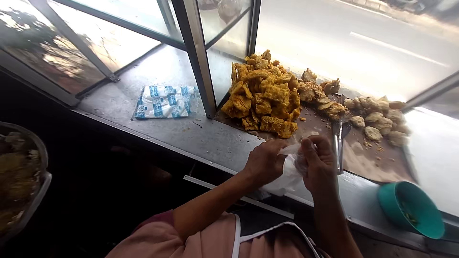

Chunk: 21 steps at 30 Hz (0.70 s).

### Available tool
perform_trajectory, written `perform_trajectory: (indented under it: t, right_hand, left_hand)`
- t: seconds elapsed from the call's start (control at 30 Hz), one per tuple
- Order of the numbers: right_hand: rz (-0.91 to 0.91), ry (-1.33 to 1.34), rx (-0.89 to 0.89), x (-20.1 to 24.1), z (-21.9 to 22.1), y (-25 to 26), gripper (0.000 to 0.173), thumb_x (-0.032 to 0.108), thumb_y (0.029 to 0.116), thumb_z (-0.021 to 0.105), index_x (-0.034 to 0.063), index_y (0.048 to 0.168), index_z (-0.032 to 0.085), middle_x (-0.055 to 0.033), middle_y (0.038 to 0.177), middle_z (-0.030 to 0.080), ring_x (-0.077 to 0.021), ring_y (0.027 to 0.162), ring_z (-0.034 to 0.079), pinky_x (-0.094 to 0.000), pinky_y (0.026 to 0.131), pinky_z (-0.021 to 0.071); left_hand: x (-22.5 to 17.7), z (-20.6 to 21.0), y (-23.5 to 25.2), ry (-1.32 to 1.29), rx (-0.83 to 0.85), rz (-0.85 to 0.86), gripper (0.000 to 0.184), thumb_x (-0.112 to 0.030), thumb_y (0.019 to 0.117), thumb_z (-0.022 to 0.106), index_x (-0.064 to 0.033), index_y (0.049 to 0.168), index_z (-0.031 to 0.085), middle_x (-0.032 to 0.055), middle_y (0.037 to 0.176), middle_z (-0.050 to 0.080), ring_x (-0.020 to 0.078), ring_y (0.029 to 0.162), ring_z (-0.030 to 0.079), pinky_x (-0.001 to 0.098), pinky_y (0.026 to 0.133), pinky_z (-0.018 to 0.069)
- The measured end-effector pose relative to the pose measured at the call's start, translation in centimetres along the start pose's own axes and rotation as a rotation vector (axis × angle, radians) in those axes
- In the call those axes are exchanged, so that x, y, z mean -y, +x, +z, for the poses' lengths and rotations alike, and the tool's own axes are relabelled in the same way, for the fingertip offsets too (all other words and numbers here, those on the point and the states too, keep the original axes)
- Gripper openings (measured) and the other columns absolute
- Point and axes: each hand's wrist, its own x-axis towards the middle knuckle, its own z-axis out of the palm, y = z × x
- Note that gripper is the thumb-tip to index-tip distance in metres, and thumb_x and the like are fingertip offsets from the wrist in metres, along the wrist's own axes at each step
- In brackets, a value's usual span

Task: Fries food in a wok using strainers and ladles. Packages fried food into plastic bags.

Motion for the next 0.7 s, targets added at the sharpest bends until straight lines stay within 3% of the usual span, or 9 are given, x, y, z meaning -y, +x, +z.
perform_trajectory:
  t: [0.07, 0.17, 0.23, 0.3, 0.33, 0.4, 0.47, 0.6, 0.7]
  right_hand:
    - [-0.076, -0.223, 0.154, -0.5, -1.9, -0.1, 0.009, 0.012, 0.0972, 0.065, 0.0106, 0.098, 0.056, 0.0125, 0.074, 0.055, 0.0071, 0.060, 0.050, -0.0096, 0.056, 0.0443]
    - [-0.006, -0.604, 0.300, -2.6, -6.4, -1.2, 0.017, 0.017, 0.0919, 0.068, 0.0004, 0.093, 0.066, 0.0081, 0.068, 0.055, 0.0090, 0.059, 0.046, -0.0090, 0.057, 0.0388]
    - [0.123, -0.621, 0.225, -3.0, -9.5, -1.7, 0.020, 0.020, 0.0881, 0.073, 0.0020, 0.095, 0.068, 0.0094, 0.071, 0.061, 0.0091, 0.061, 0.052, -0.0097, 0.059, 0.0445]
    - [0.182, -0.662, 0.027, -2.9, -12.4, -1.6, 0.040, 0.032, 0.0857, 0.073, 0.0028, 0.112, 0.064, 0.0100, 0.075, 0.059, 0.0040, 0.061, 0.054, -0.0147, 0.057, 0.0481]
    - [0.230, -0.818, -0.091, -2.8, -13.5, -1.0, 0.054, 0.041, 0.0886, 0.070, -0.0006, 0.123, 0.061, -0.0004, 0.084, 0.061, -0.0069, 0.068, 0.058, -0.0254, 0.061, 0.0518]
    - [0.443, -1.037, -0.272, -3.2, -15.1, 1.0, 0.076, 0.047, 0.0941, 0.071, -0.0123, 0.137, 0.051, -0.0365, 0.121, 0.059, -0.0496, 0.108, 0.060, -0.0656, 0.091, 0.0478]
    - [0.673, -1.183, -0.297, -5.0, -16.4, 3.1, 0.081, 0.051, 0.0952, 0.069, -0.0143, 0.138, 0.048, -0.0409, 0.136, 0.051, -0.0558, 0.128, 0.051, -0.0700, 0.104, 0.0404]
    - [0.786, -1.145, -0.320, -5.9, -17.5, 5.0, 0.048, 0.022, 0.0995, 0.066, -0.0159, 0.127, 0.055, -0.0383, 0.122, 0.060, -0.0506, 0.116, 0.059, -0.0666, 0.098, 0.0439]
    - [0.654, -0.823, -0.396, -5.0, -17.7, 3.1, 0.038, 0.016, 0.1064, 0.054, -0.0107, 0.132, 0.045, -0.0170, 0.089, 0.061, -0.0199, 0.066, 0.063, -0.0375, 0.064, 0.0558]
  left_hand:
    - [-0.5, -1.6, 0.1, -0.485, 0.104, -0.272, 0.014, 0.000, 0.1005, 0.052, 0.0014, 0.102, 0.065, 0.0004, 0.081, 0.067, 0.0036, 0.075, 0.064, 0.0214, 0.072, 0.0540]
    - [-0.9, -3.7, -1.2, -1.124, 0.008, -0.592, 0.024, 0.001, 0.1038, 0.036, -0.0025, 0.107, 0.059, 0.0017, 0.079, 0.067, 0.0074, 0.070, 0.068, 0.0241, 0.067, 0.0595]
    - [-0.7, -4.2, -2.0, -1.170, -0.058, -0.648, 0.027, -0.002, 0.1032, 0.033, -0.0039, 0.111, 0.059, 0.0022, 0.083, 0.068, 0.0086, 0.074, 0.068, 0.0258, 0.069, 0.0593]
    - [-0.1, -4.1, -2.5, -1.088, -0.111, -0.662, 0.024, -0.008, 0.1051, 0.038, -0.0054, 0.111, 0.061, 0.0009, 0.084, 0.069, 0.0075, 0.077, 0.069, 0.0258, 0.072, 0.0592]
    - [0.4, -4.0, -2.9, -1.066, -0.121, -0.637, 0.020, -0.012, 0.1047, 0.043, -0.0055, 0.113, 0.059, 0.0009, 0.086, 0.069, 0.0080, 0.079, 0.069, 0.0268, 0.075, 0.0598]
    - [1.2, -4.0, -3.4, -1.004, -0.121, -0.567, 0.027, -0.012, 0.0942, 0.059, -0.0050, 0.120, 0.053, 0.0019, 0.093, 0.069, 0.0093, 0.084, 0.070, 0.0284, 0.078, 0.0610]
    - [1.3, -3.8, -3.8, -0.877, -0.140, -0.513, 0.045, -0.003, 0.0809, 0.069, -0.0036, 0.121, 0.051, 0.0041, 0.099, 0.067, 0.0108, 0.087, 0.069, 0.0293, 0.079, 0.0608]
    - [0.7, -3.9, -4.4, -0.758, -0.283, -0.524, 0.036, 0.009, 0.0862, 0.057, -0.0012, 0.121, 0.055, 0.0057, 0.103, 0.068, 0.0099, 0.089, 0.069, 0.0284, 0.080, 0.0592]
    - [0.9, -4.8, -4.8, -0.833, -0.434, -0.592, 0.018, 0.001, 0.0998, 0.049, -0.0037, 0.113, 0.060, 0.0034, 0.094, 0.069, 0.0094, 0.082, 0.069, 0.0276, 0.075, 0.0593]
